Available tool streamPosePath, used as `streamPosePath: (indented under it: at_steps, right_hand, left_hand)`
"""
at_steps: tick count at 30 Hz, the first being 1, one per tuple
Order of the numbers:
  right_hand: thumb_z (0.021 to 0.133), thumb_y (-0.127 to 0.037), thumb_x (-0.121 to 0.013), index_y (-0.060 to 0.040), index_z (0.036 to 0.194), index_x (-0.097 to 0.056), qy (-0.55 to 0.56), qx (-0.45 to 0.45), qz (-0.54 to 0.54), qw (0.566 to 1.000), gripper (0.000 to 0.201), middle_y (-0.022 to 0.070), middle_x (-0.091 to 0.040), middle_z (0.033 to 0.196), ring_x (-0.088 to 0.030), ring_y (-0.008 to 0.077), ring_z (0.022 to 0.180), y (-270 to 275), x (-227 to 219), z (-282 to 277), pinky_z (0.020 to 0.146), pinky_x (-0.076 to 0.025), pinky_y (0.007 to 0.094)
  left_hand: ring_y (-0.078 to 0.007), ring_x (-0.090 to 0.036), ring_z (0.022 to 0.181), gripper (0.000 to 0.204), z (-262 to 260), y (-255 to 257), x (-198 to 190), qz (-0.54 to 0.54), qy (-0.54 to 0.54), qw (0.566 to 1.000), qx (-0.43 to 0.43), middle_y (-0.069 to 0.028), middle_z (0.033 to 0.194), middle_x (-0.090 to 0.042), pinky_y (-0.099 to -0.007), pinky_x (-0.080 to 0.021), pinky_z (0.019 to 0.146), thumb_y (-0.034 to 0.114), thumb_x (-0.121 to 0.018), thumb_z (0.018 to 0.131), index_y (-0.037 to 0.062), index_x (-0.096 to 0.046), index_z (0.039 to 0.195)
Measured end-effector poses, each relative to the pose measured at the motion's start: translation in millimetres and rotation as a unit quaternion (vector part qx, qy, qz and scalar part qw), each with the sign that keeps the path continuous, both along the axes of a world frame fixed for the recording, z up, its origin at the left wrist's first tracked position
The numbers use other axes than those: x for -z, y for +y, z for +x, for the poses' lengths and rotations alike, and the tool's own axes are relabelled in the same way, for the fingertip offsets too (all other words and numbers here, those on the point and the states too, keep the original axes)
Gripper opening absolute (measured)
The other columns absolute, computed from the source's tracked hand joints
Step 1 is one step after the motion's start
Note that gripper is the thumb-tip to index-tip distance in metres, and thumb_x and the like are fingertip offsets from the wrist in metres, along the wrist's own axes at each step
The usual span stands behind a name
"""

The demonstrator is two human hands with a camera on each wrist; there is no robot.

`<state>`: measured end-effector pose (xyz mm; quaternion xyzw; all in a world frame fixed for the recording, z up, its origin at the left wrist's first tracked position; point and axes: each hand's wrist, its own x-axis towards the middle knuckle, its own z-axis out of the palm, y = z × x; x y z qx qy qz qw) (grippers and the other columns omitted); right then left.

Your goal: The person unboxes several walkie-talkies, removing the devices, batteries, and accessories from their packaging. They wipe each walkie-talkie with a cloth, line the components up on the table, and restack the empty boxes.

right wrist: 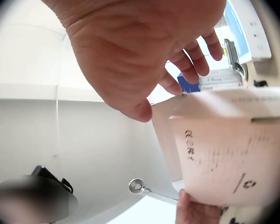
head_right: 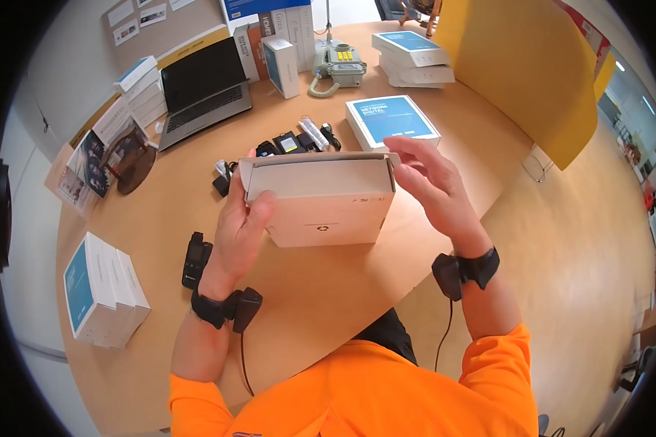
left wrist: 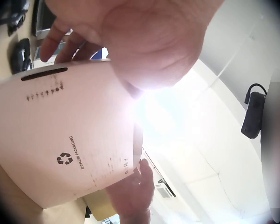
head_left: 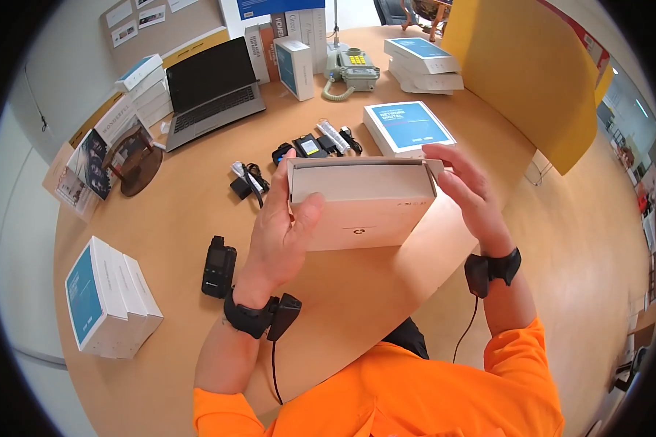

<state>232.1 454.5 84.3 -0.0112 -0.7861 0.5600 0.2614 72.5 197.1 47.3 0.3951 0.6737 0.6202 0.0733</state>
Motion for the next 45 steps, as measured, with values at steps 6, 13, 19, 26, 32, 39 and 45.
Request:
streamPosePath:
  at_steps: [6, 13, 19, 26, 32, 39, 45]
  right_hand:
    - [0.103, -0.027, -0.059, -0.0010, 0.122, -0.065, -0.039, -0.024, -0.080, 0.996, 0.032, -0.0028, -0.060, 0.084, -0.053, 0.0066, 0.075, -0.5, -16.5, -5.1, 0.070, -0.045, 0.0234]
    - [0.100, -0.025, -0.065, -0.0047, 0.101, -0.065, -0.042, -0.012, -0.144, 0.989, 0.020, -0.0051, -0.056, 0.077, -0.050, 0.0043, 0.068, 2.3, -16.6, -13.2, 0.061, -0.040, 0.0212]
    - [0.095, -0.018, -0.070, -0.0030, 0.108, -0.065, -0.013, -0.022, -0.075, 0.997, 0.021, -0.0050, -0.057, 0.083, -0.052, 0.0035, 0.076, 5.9, -7.3, -14.5, 0.067, -0.042, 0.0201]
    - [0.096, -0.009, -0.063, -0.0019, 0.118, -0.062, -0.004, -0.038, -0.073, 0.997, 0.023, 0.0004, -0.060, 0.106, -0.054, 0.0072, 0.095, 2.1, -5.5, -2.9, 0.086, -0.046, 0.0247]
    - [0.093, -0.006, -0.057, -0.0033, 0.115, -0.060, -0.042, -0.071, -0.100, 0.992, 0.023, 0.0007, -0.058, 0.113, -0.054, 0.0091, 0.105, -17.6, -3.8, 0.2, 0.092, -0.045, 0.0263]
    - [0.077, -0.005, -0.070, -0.0056, 0.117, -0.057, 0.021, 0.048, 0.368, 0.928, 0.041, 0.0170, -0.055, 0.132, -0.054, 0.0364, 0.121, -50.1, -33.6, 10.9, 0.103, -0.045, 0.0426]
    - [0.074, -0.005, -0.077, -0.0076, 0.119, -0.056, -0.048, 0.002, 0.414, 0.909, 0.049, 0.0153, -0.056, 0.126, -0.056, 0.0363, 0.118, -67.6, -42.7, 4.0, 0.102, -0.046, 0.0443]
  left_hand:
    - [-0.0244, -0.050, 0.131, 0.071, 4.0, 4.9, -6.0, 0.023, -0.011, 1.000, 0.017, -0.0152, 0.145, -0.050, -0.0356, -0.039, 0.109, 0.037, -0.055, 0.101, 0.0051, -0.027, 0.157]
    - [-0.0195, -0.053, 0.123, 0.068, 7.5, 4.2, -11.1, 0.007, -0.019, 1.000, 0.017, -0.0111, 0.143, -0.050, -0.0340, -0.043, 0.104, 0.038, -0.054, 0.102, 0.0064, -0.027, 0.157]
    - [-0.0168, -0.058, 0.108, 0.069, 4.2, 4.9, -6.7, 0.011, 0.007, 1.000, 0.002, -0.0099, 0.135, -0.055, -0.0325, -0.046, 0.096, 0.040, -0.056, 0.102, 0.0079, -0.028, 0.156]
    - [-0.0138, -0.058, 0.101, 0.068, 6.9, 2.6, -8.4, 0.019, 0.007, 1.000, -0.006, -0.0084, 0.128, -0.058, -0.0316, -0.047, 0.090, 0.043, -0.057, 0.102, 0.0078, -0.032, 0.154]
    - [-0.0124, -0.051, 0.108, 0.044, 4.2, -7.1, -20.5, 0.038, -0.123, 0.992, 0.018, -0.0078, 0.122, -0.058, -0.0314, -0.040, 0.100, 0.024, -0.049, 0.102, 0.0034, -0.047, 0.141]
    - [-0.0139, -0.052, 0.107, 0.040, 21.8, -5.8, -31.2, 0.021, -0.081, 0.996, -0.018, -0.0086, 0.120, -0.058, -0.0315, -0.040, 0.101, 0.013, -0.043, 0.097, -0.0001, -0.048, 0.134]
    - [-0.0144, -0.052, 0.116, 0.043, 28.5, -15.0, -28.2, 0.002, -0.057, 0.998, 0.018, -0.0094, 0.122, -0.058, -0.0310, -0.042, 0.100, 0.016, -0.050, 0.100, -0.0002, -0.045, 0.139]
